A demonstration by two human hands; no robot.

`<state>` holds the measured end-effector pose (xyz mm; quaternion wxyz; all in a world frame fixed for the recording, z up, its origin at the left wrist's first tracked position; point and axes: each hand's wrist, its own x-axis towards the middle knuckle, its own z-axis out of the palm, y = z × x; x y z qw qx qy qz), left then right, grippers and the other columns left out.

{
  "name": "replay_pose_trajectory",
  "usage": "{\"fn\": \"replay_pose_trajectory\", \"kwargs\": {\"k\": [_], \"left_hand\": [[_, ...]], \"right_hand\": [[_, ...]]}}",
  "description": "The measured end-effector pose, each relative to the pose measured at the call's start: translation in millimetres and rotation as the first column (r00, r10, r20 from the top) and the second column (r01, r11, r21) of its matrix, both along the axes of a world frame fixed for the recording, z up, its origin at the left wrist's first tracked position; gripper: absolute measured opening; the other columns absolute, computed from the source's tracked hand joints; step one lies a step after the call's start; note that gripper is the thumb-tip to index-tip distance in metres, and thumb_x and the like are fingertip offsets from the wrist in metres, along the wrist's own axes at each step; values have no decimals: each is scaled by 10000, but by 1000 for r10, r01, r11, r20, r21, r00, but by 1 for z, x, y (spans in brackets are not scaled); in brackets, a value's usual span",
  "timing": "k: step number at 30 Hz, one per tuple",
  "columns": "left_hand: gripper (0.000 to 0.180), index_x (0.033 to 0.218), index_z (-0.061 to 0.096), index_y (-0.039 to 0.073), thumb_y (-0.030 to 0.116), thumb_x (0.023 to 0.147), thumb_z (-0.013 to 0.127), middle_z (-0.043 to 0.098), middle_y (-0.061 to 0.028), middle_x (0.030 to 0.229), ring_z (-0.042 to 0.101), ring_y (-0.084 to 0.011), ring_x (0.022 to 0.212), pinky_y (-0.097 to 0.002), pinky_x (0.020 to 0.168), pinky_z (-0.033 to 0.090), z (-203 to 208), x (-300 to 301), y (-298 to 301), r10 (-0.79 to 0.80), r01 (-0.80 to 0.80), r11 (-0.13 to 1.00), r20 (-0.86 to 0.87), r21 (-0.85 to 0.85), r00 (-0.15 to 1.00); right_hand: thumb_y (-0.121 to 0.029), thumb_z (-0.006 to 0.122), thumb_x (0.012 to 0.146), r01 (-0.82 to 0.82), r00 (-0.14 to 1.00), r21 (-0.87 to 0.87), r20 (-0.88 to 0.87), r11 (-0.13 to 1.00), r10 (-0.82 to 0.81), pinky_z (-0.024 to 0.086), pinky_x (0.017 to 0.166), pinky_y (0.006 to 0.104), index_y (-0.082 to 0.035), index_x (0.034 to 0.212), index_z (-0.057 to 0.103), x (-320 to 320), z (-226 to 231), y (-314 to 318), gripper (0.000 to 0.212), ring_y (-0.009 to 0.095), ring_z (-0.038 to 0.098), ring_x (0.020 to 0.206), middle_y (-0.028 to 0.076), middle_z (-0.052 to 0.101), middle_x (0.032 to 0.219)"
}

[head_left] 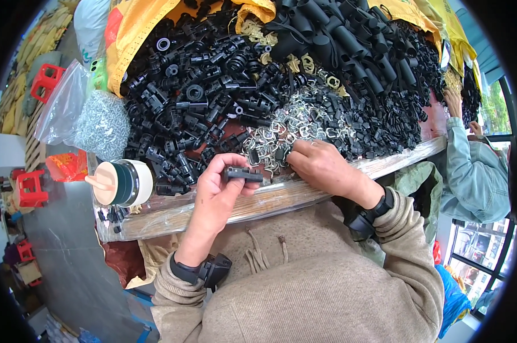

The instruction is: The person picks up a black plastic component and a small metal clip by hand, then presses the clip into the component. They repeat this process, handling one component and one clip at a time, occasionally moving aside other parts to reach more clips.

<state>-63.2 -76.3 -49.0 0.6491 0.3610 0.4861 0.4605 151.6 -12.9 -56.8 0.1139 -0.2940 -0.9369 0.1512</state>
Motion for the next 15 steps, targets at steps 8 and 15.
{"fn": "replay_pose_trajectory", "kwargs": {"k": [8, 15], "left_hand": [[219, 1004, 426, 32, 47, 811, 527, 567, -78, 863, 592, -150, 735, -218, 618, 481, -5, 2, -1, 111, -61, 982, 283, -180, 953], [239, 984, 430, 38, 168, 827, 555, 559, -53, 789, 556, -110, 637, -185, 548, 443, -1, -2, -2, -2, 58, 978, 270, -201, 963]], "right_hand": [[-97, 561, 708, 2, 995, 54, 98, 999, -8, 410, 532, 326, -59, 750, 447, -11, -4, 4, 127, 241, 501, 602, 76, 437, 712], [-118, 573, 708, 34, 991, 45, 130, 998, -40, 413, 543, 327, -63, 770, 446, -10, 1, 1, 151, 239, 503, 607, 75, 440, 733]]}}
